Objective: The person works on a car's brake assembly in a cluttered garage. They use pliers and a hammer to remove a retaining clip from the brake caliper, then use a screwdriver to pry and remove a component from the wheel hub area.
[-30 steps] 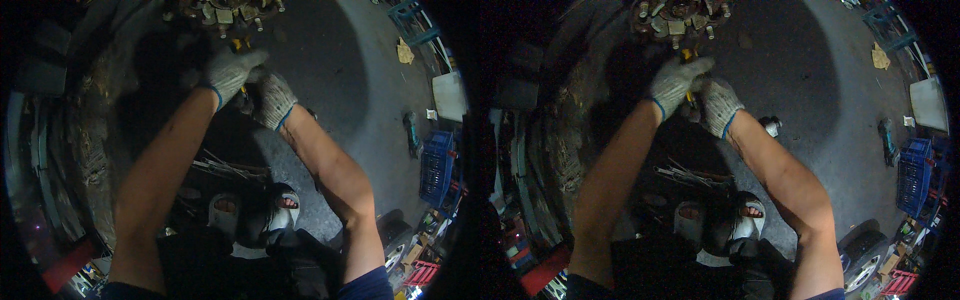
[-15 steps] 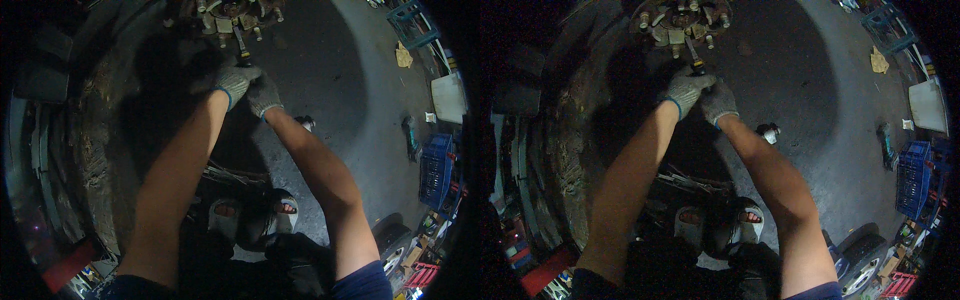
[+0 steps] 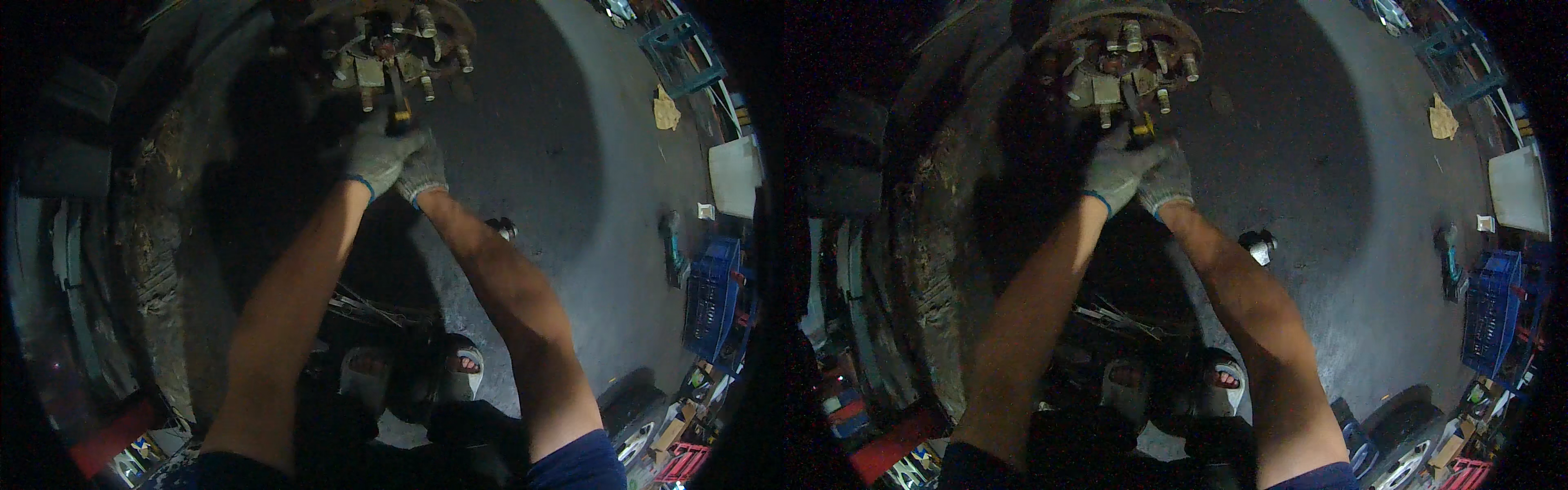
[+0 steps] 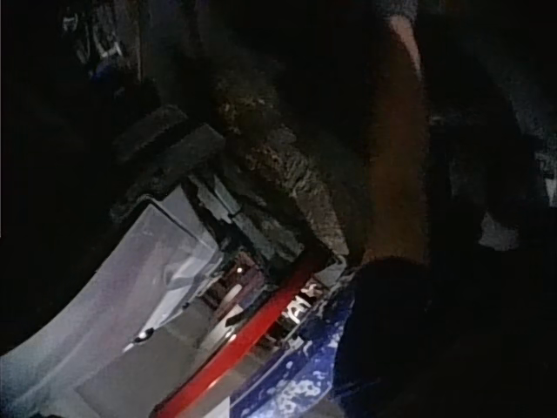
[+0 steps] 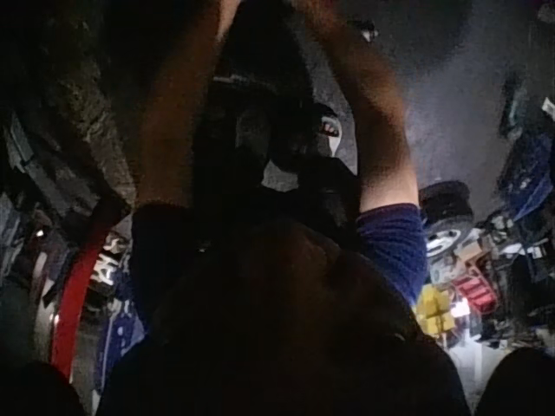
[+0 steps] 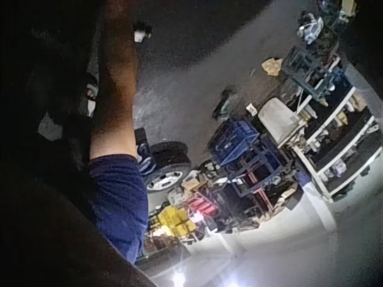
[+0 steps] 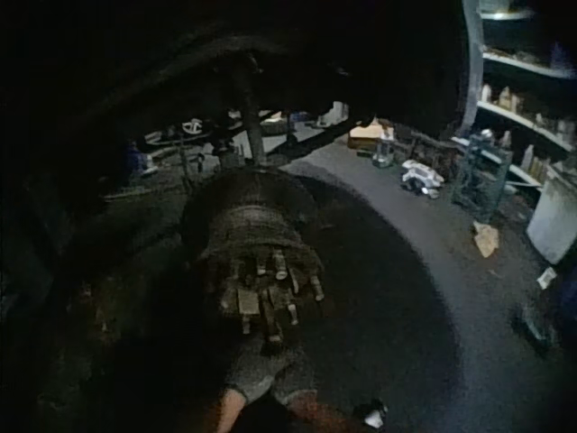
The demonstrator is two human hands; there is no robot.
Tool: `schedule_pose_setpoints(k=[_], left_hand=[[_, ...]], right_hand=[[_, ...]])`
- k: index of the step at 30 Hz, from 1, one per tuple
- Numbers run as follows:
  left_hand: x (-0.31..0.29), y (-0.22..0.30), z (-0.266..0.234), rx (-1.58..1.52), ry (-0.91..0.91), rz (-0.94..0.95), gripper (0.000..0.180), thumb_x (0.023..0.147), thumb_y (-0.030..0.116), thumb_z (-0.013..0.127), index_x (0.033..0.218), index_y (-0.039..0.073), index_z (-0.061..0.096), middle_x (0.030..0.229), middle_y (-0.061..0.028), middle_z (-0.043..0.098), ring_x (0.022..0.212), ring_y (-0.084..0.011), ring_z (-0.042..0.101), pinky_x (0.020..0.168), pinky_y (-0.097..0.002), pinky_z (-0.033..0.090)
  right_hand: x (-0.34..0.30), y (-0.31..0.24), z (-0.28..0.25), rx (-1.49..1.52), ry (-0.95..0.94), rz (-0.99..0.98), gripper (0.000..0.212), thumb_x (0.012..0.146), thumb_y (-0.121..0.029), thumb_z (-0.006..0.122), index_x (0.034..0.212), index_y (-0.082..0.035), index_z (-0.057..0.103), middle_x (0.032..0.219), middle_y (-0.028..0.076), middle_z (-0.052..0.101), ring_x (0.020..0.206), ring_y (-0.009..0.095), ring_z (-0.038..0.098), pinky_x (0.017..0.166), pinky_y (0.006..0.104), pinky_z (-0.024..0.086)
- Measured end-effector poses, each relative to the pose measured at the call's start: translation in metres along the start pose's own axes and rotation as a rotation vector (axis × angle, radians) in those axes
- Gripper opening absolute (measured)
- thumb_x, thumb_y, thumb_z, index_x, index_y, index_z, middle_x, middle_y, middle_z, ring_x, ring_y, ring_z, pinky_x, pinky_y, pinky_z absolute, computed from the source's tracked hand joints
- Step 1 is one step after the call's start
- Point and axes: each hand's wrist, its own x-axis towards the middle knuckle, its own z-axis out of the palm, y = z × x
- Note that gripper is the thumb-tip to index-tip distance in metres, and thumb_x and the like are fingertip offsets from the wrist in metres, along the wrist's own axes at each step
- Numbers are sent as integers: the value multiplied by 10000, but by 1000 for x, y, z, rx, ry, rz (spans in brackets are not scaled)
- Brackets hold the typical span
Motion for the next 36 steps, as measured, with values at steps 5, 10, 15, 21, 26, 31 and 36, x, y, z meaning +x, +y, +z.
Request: schedule_pose_setpoints(k=[5, 10, 15, 21, 26, 31, 36], left_hand=[[-5, -12, -3, -58, -65, -95, 475, 862, 190, 829, 1270, 15, 659, 1144, -94, 727, 1010, -213, 685, 922, -363, 550], [-3, -18, -8, -31, -9, -25, 404, 874, 181, 810, 1219, 11, 686, 1137, -87, 728, 1018, -195, 682, 918, -351, 552], [-13, -11, -10, -16, -42, -48, 412, 882, 195, 810, 1222, 2, 680, 1145, -72, 726, 1018, -172, 676, 913, -331, 550], [-18, -2, -9, -123, -34, -90, 362, 891, 214, 804, 1171, 12, 697, 1076, -63, 730, 971, -160, 671, 879, -319, 542], [-14, 4, -10, -59, -17, -73, 392, 890, 322, 808, 1102, 6, 712, 1010, -80, 733, 909, -171, 665, 835, -322, 529], [-29, 17, -11, 36, 54, 19, 491, 864, 402, 823, 1111, -7, 711, 1000, -79, 727, 918, -183, 661, 838, -324, 526], [-47, 32, -9, -110, 21, -48, 510, 864, 428, 820, 1121, -1, 717, 1020, -74, 730, 934, -181, 665, 854, -331, 528]], right_hand=[[-10, 5, 15, 613, -93, 346, 392, 921, -347, 641, 1207, -82, 691, 1243, 177, 678, 1218, 360, 595, 1084, 465, 447], [-13, -7, 22, 20, 106, -98, 324, 946, -323, 606, 1130, -69, 689, 1149, 172, 683, 1166, 366, 596, 1027, 479, 456], [-18, -13, 15, 294, 31, 79, 330, 935, -311, 611, 1150, -66, 665, 1134, 210, 674, 1102, 407, 605, 983, 472, 474], [-20, -9, 17, 244, 84, 78, 414, 915, -289, 647, 1221, -14, 601, 1194, 273, 646, 1144, 472, 606, 943, 512, 505], [-26, -13, 4, 421, 156, 113, 425, 908, -274, 661, 1232, -6, 598, 1160, 275, 665, 1096, 479, 632, 927, 501, 513], [-39, -22, -42, 769, -143, 321, 429, 911, -229, 681, 1270, -4, 608, 1109, 234, 707, 1033, 401, 679, 900, 472, 524], [-52, -34, -105, 972, -381, 418, 462, 889, -179, 727, 1316, -41, 617, 1123, 149, 729, 1033, 256, 690, 839, 406, 570]])
